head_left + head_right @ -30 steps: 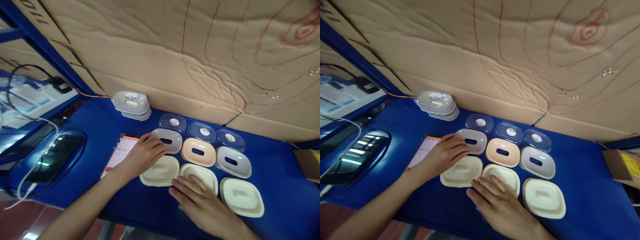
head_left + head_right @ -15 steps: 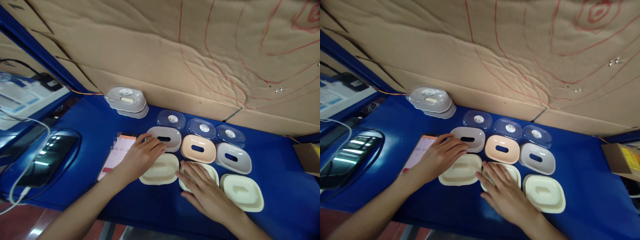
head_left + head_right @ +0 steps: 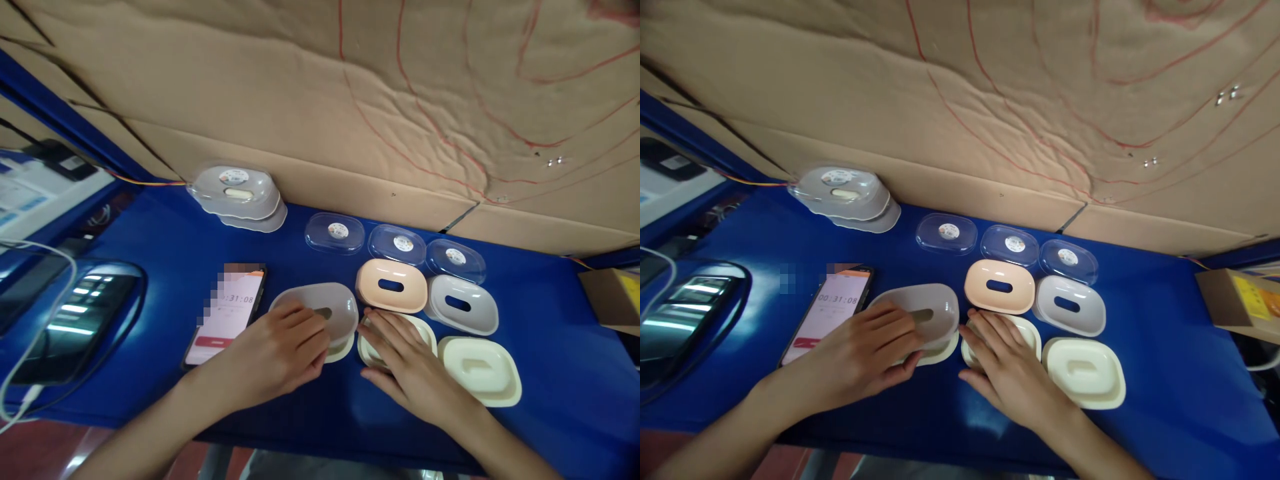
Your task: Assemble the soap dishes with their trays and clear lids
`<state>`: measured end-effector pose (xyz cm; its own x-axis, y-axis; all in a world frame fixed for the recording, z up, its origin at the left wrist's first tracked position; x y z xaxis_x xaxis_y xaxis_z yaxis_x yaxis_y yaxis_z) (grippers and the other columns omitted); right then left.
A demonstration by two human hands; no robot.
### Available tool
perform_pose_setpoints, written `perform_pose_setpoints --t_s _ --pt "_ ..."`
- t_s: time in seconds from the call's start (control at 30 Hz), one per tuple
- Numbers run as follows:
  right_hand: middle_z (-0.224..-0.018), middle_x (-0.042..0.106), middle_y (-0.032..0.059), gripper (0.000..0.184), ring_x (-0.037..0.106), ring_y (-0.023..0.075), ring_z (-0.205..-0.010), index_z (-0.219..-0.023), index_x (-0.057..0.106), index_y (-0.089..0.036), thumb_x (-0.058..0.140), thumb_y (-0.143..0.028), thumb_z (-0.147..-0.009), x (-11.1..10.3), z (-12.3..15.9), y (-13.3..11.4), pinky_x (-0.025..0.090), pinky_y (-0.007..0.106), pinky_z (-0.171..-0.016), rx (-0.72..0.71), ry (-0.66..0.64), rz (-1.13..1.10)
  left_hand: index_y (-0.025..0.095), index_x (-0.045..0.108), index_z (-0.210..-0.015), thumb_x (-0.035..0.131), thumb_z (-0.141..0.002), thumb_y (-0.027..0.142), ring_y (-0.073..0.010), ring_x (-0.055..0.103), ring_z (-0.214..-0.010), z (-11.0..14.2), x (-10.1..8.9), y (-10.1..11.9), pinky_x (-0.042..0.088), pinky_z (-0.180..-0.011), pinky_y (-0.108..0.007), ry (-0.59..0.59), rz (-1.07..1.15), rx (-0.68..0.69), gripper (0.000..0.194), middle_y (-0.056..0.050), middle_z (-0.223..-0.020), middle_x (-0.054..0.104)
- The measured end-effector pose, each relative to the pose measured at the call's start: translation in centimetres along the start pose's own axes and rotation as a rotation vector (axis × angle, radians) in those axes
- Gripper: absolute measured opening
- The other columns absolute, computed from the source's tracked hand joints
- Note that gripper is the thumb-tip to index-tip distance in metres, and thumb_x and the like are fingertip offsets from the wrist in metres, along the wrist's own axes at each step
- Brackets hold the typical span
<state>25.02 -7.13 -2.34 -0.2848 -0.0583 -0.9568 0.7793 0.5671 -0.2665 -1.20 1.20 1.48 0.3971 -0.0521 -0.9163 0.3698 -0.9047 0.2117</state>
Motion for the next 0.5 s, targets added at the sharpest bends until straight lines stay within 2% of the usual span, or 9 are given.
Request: perform_pose_setpoints --t_s 0.2,0.3,0.4,0.5 --pt "-0.164 0.052 0.0152 0.052 0.048 0.0337 -0.153 -0.154 0.054 -0.015 0.06 -0.037 -0.107 0.07 0.03 0.08 0.051 0.057 -0.12 0.001 -0.012 0.007 0.022 0.059 -0.082 0.067 -0.091 0.013 -0.0194 0.058 -0.074 0.19 0.67 0.17 0.046 -0.079 -0.036 -0.077 0.077 -0.005 0.015 0.001 -0.081 0.066" --pt "-0.163 0.053 0.0148 0.052 0.049 0.0337 -0.152 -0.154 0.054 -0.016 0.06 -0.036 -0.107 0.13 0.05 0.12 0.051 0.058 -0.12 0.0 -0.01 0.001 0.022 0.061 -0.091 0.073 -0.088 0.017 -0.021 0.062 -0.083 0.22 0.68 0.18 0.048 -0.089 -0.038 -0.158 0.129 -0.033 0.013 0.0 -0.092 0.069" --pt "-0.162 0.054 0.015 0.05 0.051 0.0338 -0.151 -0.153 0.055 -0.016 0.059 -0.037 -0.108 0.12 0.04 0.13 0.051 0.058 -0.119 -0.007 -0.01 0.004 0.024 0.065 -0.114 0.079 -0.086 0.026 -0.0295 0.065 -0.107 0.16 0.65 0.06 0.047 -0.099 -0.047 -0.193 0.105 -0.085 0.032 -0.007 -0.117 0.069" --pt "-0.162 0.055 0.0143 0.05 0.05 0.0332 -0.151 -0.153 0.055 -0.017 0.059 -0.037 -0.108 0.09 0.0 0.13 0.05 0.058 -0.12 -0.001 -0.014 -0.002 0.025 0.059 -0.135 0.08 -0.086 0.036 -0.0409 0.054 -0.137 0.16 0.85 -0.28 0.036 -0.115 -0.063 -0.159 0.042 -0.115 0.055 -0.016 -0.149 0.057"
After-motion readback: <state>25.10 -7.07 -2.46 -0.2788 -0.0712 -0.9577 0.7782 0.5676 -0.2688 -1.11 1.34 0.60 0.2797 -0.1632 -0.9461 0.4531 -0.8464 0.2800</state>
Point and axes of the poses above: each hand's wrist, its own z-axis away from the middle knuckle, its own x-axis out of the palm, y = z × x, the point moved 1 cm from there along -z, towards the middle knuckle
